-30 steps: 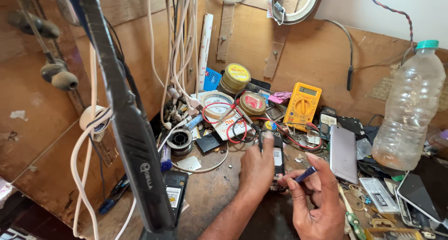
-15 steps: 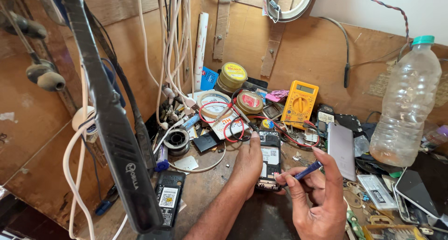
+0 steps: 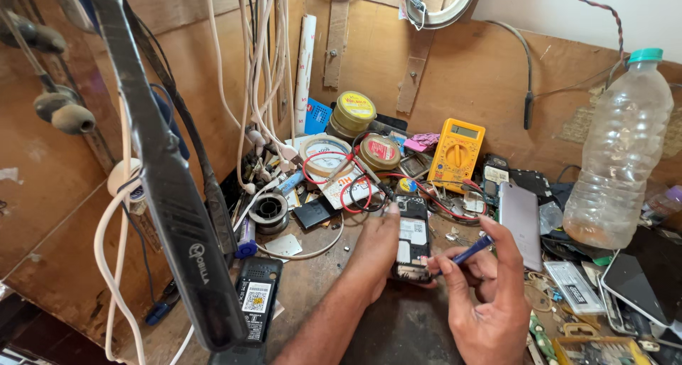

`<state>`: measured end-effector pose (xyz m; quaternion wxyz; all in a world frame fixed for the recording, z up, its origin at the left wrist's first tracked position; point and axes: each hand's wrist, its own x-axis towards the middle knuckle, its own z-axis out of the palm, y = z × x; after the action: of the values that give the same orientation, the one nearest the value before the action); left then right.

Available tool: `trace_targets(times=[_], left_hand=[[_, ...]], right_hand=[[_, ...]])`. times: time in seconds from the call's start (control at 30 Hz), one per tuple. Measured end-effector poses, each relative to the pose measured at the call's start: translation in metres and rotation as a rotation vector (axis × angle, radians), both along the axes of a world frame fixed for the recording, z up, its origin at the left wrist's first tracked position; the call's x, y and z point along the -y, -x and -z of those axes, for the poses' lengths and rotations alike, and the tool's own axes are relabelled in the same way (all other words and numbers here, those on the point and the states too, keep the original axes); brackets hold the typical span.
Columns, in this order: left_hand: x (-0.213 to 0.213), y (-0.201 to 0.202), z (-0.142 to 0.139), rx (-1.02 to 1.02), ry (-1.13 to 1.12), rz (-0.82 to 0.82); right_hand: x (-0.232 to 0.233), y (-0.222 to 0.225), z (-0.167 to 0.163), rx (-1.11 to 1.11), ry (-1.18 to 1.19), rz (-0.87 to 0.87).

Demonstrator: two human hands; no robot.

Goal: The person holds a disassembled mobile phone and uses a small blue-handled screwdriver to work on the internal components. The hands repeatedly probe and adjust parts inside the phone chassis while keeping the device steady on a cluttered workbench.

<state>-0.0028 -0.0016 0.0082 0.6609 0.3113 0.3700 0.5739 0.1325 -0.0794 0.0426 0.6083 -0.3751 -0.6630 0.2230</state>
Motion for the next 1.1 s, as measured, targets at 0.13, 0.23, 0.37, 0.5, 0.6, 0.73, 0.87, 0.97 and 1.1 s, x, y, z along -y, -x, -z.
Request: trace_targets(times=[0.13,0.23,0.37,0.5,0.6,0.73,0.87,0.97,1.1], left_hand=[[0.004,0.005,0.001,0.046,0.049,0.111],[0.006,0.005,0.0,0.052,0.011,0.109],[0.006,0.002,-0.003,0.024,0.029,0.094],[0.008,0.001,-0.004,0.038,0.014,0.08],[0.007,0.001,-0.003,0.028,0.056,0.073],[0.005,0.0,0.001,0.067,0.062,0.063],[0.001,-0.003,0.006,0.06,0.079,0.032],[-0.002,-0.004,0.007,0.043,0.028,0.006],[0.002,-0.003,0.005,0.042,0.055,0.06]], right_hand=[[-0.003,-0.003,-0.002,0.018,-0.005,-0.002],[-0.004,-0.002,-0.001,0.027,-0.065,0.023],[-0.004,-0.002,0.0,0.015,-0.093,0.048],[-0.003,-0.007,0.003,0.051,-0.023,0.05],[-0.005,-0.01,0.005,0.066,-0.05,-0.012],[-0.005,-0.013,0.007,0.079,-0.04,-0.071],[-0.006,-0.014,0.005,0.056,-0.04,-0.143],[-0.006,-0.011,0.006,0.009,-0.048,-0.141],[-0.006,-0.01,0.006,0.056,-0.067,0.039]])
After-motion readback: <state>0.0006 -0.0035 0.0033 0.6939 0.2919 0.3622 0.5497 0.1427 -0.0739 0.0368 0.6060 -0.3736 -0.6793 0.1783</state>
